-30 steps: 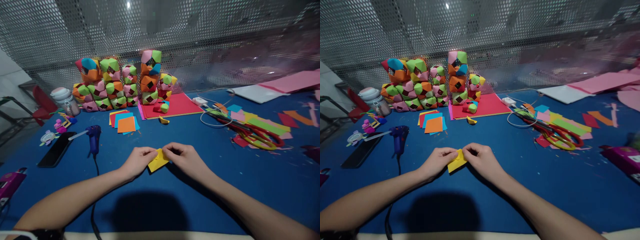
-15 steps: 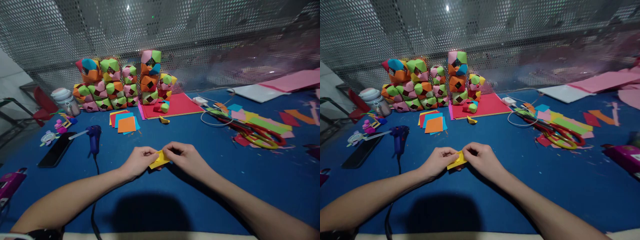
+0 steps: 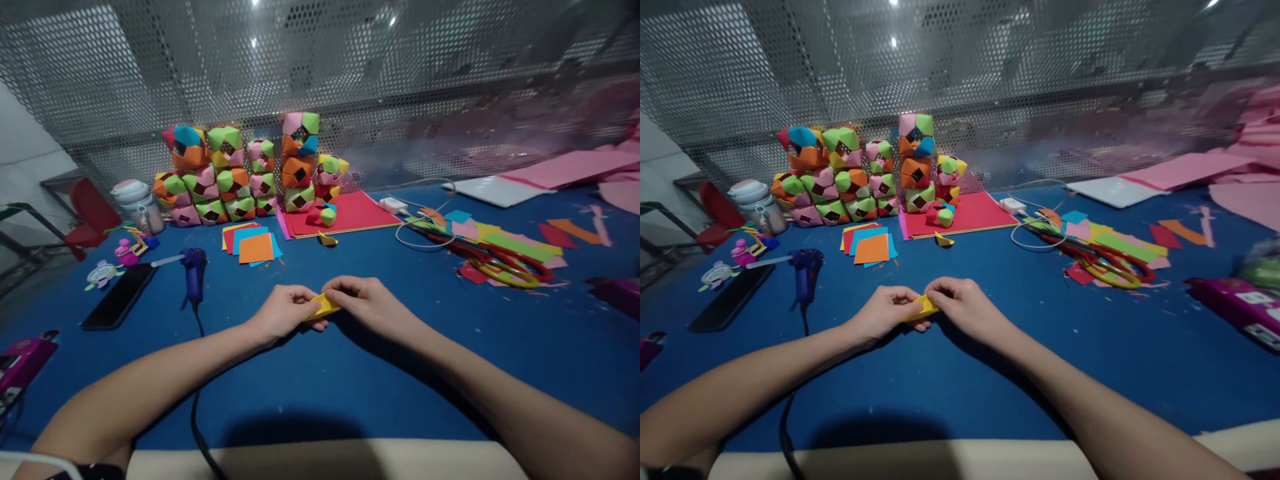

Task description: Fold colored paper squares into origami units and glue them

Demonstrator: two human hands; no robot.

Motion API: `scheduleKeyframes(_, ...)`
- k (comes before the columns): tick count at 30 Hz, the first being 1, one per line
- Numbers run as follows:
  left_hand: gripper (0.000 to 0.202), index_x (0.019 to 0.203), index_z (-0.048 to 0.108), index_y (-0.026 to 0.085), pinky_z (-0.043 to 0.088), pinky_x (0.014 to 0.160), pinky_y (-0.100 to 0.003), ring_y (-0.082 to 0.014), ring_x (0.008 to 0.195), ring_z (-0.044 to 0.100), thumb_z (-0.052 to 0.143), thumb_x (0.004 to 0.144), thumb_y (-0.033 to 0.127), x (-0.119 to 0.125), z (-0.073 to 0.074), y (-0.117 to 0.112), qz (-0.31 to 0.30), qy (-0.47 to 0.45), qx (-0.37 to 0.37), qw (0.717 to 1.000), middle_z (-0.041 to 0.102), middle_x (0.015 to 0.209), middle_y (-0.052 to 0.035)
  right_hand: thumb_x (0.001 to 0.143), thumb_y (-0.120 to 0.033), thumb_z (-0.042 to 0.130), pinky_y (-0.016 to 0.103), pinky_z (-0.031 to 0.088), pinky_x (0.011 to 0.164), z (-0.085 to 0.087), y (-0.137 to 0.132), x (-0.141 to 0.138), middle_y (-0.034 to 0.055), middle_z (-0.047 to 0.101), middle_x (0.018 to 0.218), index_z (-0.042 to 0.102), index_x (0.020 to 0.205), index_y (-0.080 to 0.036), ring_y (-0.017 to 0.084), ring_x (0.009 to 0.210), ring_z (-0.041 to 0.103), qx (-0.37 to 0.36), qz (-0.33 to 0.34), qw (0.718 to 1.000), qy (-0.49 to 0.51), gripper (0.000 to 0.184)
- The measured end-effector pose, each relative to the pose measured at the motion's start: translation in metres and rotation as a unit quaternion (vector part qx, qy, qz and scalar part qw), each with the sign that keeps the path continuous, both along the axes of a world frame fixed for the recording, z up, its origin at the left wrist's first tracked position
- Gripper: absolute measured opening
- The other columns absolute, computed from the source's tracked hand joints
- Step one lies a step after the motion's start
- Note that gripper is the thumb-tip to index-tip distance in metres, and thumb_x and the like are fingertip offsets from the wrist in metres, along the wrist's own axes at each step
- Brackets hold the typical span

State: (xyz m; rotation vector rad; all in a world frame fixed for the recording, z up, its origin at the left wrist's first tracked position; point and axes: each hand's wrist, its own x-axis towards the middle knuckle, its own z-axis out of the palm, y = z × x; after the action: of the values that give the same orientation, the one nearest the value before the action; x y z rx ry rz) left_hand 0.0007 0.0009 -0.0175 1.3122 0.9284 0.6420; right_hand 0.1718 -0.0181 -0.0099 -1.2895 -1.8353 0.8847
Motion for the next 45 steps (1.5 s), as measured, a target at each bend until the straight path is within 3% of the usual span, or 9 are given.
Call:
scheduleKeyframes(5,0.014,0.075,0.063,0.011,0.044,0.053,-0.022,-0.0131,0.059,0.06,0.057,0.072,0.024,-0.002,0.003,-0.001,-0.002,0.063,0.073,0.995,0.066,0.064,-0.004,0.081,-0.031,0.045,0.025,0.043,0.06,0.005,0.004,0.001,0.0039,0.067,0.078,0.066,0.082,-0.016,0.016,0.071,0.059,-0.028,0.003,1.0,-0.01,0.026)
scheduleKeyframes(9,0.011,0.072,0.061,0.012,0.042,0.053,-0.021,-0.0119,0.06,0.059,0.054,0.07,0.02,-0.003,0.001,0.0,-0.008,0.092,0.115,0.989,0.064,0.065,-0.002,0.079,-0.033,0.05,0.024,0.042,0.06,0.014,0.006,-0.001,0.0029,0.066,0.075,0.067,0.08,-0.015,0.015,0.068,0.058,-0.039,0.048,0.996,-0.057,0.025)
scheduleKeyframes(15,0.024,0.09,0.04,0.018,0.042,0.047,-0.02,-0.0129,0.051,0.06,0.053,0.07,0.016,-0.003,-0.004,0.0,-0.032,0.032,0.062,0.997,0.061,0.059,0.003,0.078,-0.029,0.05,0.022,0.039,0.055,0.019,0.015,0.0,0.0016,0.065,0.071,0.066,0.079,-0.014,0.013,0.063,0.054,-0.008,0.098,0.986,-0.136,0.022)
scheduleKeyframes(20,0.022,0.085,0.039,0.019,0.036,0.045,-0.016,-0.0073,0.048,0.051,0.055,0.07,0.016,-0.004,0.0,0.002,-0.04,0.047,0.109,0.992,0.054,0.057,0.0066,0.081,-0.028,0.047,0.021,0.036,0.052,0.017,0.019,0.005,0.0009,0.062,0.068,0.066,0.079,-0.013,0.011,0.06,0.051,0.011,0.162,0.972,-0.169,0.024)
scheduleKeyframes(25,0.019,0.083,0.048,0.016,0.033,0.047,-0.017,-0.0063,0.052,0.045,0.059,0.067,0.018,-0.005,0.008,0.007,-0.036,0.065,0.142,0.987,0.052,0.06,0.0062,0.083,-0.03,0.047,0.022,0.036,0.054,0.009,0.017,0.008,0.0011,0.063,0.067,0.066,0.078,-0.014,0.011,0.059,0.05,0.08,0.091,0.983,-0.14,0.026)
scheduleKeyframes(30,0.016,0.079,0.058,0.013,0.037,0.054,-0.021,-0.0092,0.058,0.05,0.061,0.067,0.025,-0.005,0.01,0.008,-0.01,0.065,0.108,0.992,0.056,0.066,0.0019,0.081,-0.029,0.05,0.021,0.039,0.055,0.004,0.011,0.009,0.0019,0.065,0.069,0.066,0.075,-0.014,0.012,0.061,0.054,0.082,0.035,0.992,-0.084,0.023)
scheduleKeyframes(35,0.015,0.069,0.061,0.013,0.031,0.049,-0.019,-0.0081,0.054,0.045,0.061,0.067,0.028,-0.003,0.008,0.003,0.004,0.109,0.135,0.985,0.053,0.059,0.0032,0.081,-0.032,0.05,0.022,0.041,0.056,0.004,0.006,0.007,0.0027,0.067,0.076,0.067,0.083,-0.015,0.013,0.066,0.057,0.035,0.069,0.994,-0.081,0.024)
scheduleKeyframes(38,0.017,0.07,0.063,0.013,0.031,0.049,-0.02,-0.0088,0.054,0.046,0.062,0.067,0.03,-0.002,0.005,0.004,0.006,0.12,0.126,0.985,0.054,0.059,0.0029,0.08,-0.029,0.052,0.022,0.042,0.058,0.002,0.006,0.006,0.0033,0.068,0.076,0.068,0.082,-0.015,0.014,0.067,0.058,0.049,0.074,0.992,-0.092,0.021)
scheduleKeyframes(45,0.021,0.081,0.067,0.012,0.042,0.063,-0.023,-0.0118,0.066,0.056,0.057,0.073,0.029,-0.004,0.002,0.004,-0.014,0.031,0.059,0.998,0.063,0.072,-0.0018,0.079,-0.025,0.051,0.023,0.041,0.056,-0.005,0.009,0.009,0.003,0.067,0.07,0.068,0.074,-0.015,0.013,0.062,0.058,0.064,0.049,0.993,-0.084,0.02)
